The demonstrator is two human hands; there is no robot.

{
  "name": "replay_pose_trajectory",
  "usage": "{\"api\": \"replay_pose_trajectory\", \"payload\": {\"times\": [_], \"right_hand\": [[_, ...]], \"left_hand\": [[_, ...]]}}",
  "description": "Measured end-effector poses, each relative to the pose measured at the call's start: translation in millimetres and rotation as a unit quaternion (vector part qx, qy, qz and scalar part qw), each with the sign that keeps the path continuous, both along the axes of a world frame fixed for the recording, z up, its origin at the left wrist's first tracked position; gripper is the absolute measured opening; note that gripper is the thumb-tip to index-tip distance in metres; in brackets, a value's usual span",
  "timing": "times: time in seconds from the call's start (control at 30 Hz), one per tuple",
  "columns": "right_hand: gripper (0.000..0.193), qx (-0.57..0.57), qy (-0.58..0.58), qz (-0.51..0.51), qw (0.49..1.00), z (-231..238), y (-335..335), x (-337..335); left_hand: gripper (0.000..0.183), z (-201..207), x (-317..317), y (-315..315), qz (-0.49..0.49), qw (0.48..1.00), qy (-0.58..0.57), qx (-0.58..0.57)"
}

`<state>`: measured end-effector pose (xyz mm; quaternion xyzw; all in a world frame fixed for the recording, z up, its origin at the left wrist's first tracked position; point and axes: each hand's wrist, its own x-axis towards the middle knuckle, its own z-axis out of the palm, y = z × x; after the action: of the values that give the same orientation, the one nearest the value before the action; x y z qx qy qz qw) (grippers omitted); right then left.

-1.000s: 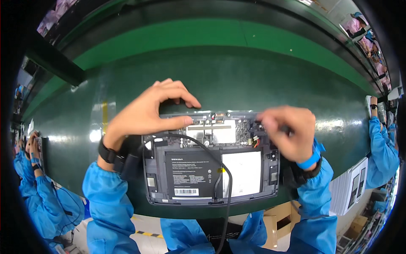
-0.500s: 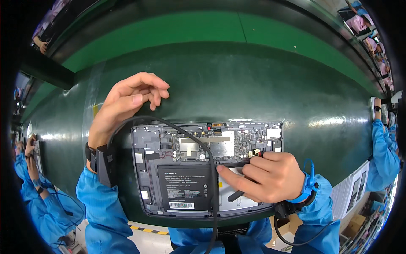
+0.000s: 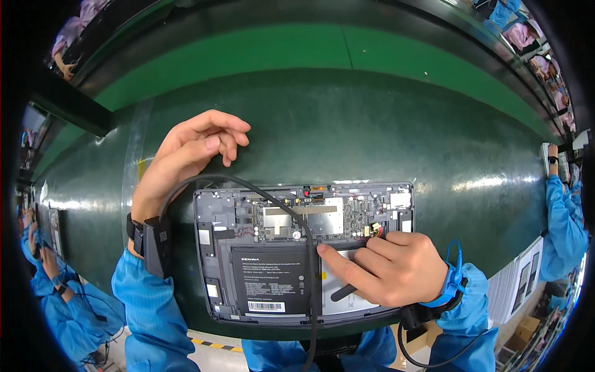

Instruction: Connecting an internal component cable to a circuit board inside a tablet or laptop housing using tweezers.

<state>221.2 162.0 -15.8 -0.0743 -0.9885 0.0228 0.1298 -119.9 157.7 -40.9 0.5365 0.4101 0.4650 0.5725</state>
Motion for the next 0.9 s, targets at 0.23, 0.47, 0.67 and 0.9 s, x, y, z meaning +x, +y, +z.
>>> {"api": "replay_pose_trajectory", "payload": {"times": [0.23, 0.47, 0.67, 0.9], "right_hand": [[0.051, 0.002, 0.016, -0.013, 1.0, -2, 1, -2], [0.012, -0.11, 0.212, -0.174, 0.955, 33, 18, 13], [0.028, -0.498, 0.269, -0.335, 0.753, 19, 33, 96], [0.047, -0.82, 0.196, -0.219, 0.491, 11, -31, 115]], "left_hand": [[0.04, -1, 0, 3, -0.005, 1.0, -0.01, -0.001], [0.023, 56, 11, -22, 0.085, 0.983, 0.143, 0.073], [0.042, 135, 53, -113, 0.27, 0.947, 0.058, 0.163], [0.059, 36, 50, -199, 0.209, 0.919, -0.256, -0.213]]}}
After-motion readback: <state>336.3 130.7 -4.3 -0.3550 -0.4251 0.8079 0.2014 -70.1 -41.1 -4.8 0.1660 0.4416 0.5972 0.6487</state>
